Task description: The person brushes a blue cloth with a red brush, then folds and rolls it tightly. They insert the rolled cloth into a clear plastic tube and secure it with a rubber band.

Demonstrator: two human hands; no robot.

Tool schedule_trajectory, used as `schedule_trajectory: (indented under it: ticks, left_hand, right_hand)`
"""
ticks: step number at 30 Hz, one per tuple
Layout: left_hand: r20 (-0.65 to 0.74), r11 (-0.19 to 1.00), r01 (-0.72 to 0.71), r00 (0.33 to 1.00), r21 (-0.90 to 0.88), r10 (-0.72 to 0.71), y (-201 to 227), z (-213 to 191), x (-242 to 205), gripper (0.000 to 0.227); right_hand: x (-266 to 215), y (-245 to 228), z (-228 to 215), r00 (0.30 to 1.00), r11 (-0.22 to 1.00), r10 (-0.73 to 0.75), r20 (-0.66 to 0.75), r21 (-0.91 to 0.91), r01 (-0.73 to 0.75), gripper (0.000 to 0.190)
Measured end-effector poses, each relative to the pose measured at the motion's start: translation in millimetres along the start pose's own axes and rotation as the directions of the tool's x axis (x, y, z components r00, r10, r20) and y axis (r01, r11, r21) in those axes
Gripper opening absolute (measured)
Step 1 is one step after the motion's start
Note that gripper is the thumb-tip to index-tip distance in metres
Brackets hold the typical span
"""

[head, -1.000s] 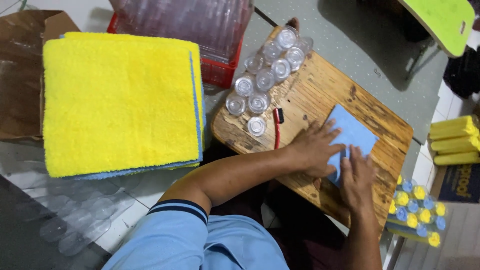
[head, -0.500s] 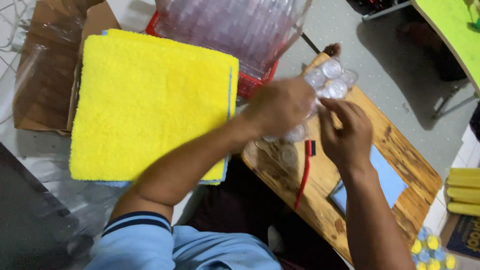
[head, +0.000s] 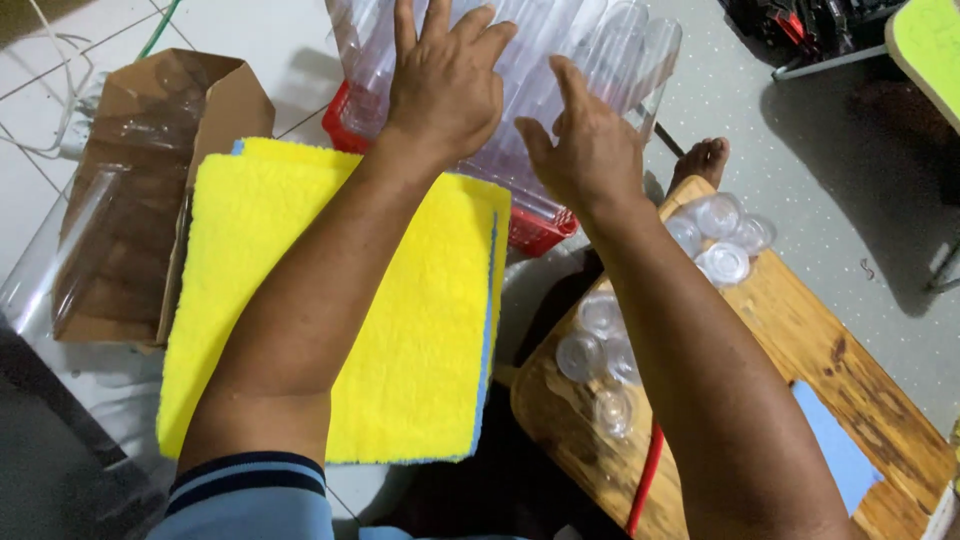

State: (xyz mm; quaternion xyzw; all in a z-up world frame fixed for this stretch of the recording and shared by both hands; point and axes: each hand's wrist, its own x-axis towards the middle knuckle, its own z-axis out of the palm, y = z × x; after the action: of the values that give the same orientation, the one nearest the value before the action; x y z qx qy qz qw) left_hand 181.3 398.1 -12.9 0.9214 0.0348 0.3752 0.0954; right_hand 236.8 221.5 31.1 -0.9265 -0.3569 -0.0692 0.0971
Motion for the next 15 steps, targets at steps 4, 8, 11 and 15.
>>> schedule_trajectory:
  ticks: [4, 8, 11, 15]
  left_hand:
    - [-0.006, 0.999, -0.006, 1.0, -0.052, 0.006, -4, 9, 11, 0.032]
    - [0.034, 0.999, -0.012, 0.999, -0.046, 0.013, -4, 19, 11, 0.028]
    - [0.048, 0.998, -0.009, 0.999, -0.067, 0.012, -2, 19, 9, 0.028]
    - [0.036, 0.997, -0.036, 0.999, -0.064, 0.038, -2, 22, 7, 0.03]
  right_hand:
    - [14, 0, 18, 0.999, 0.995, -0.05, -0.008, -0.089, 0.049, 0.071]
    - [20, 2, 25, 0.991, 0.996, -0.085, -0.101, -0.027, 0.083, 0.061]
    - [19, 5, 28, 0.988, 0.994, -0.093, -0.127, 0.043, 0.099, 0.054]
    - [19, 8, 25, 0.97, 0.991, -0.118, -0.212, 0.04, 0.129, 0.049]
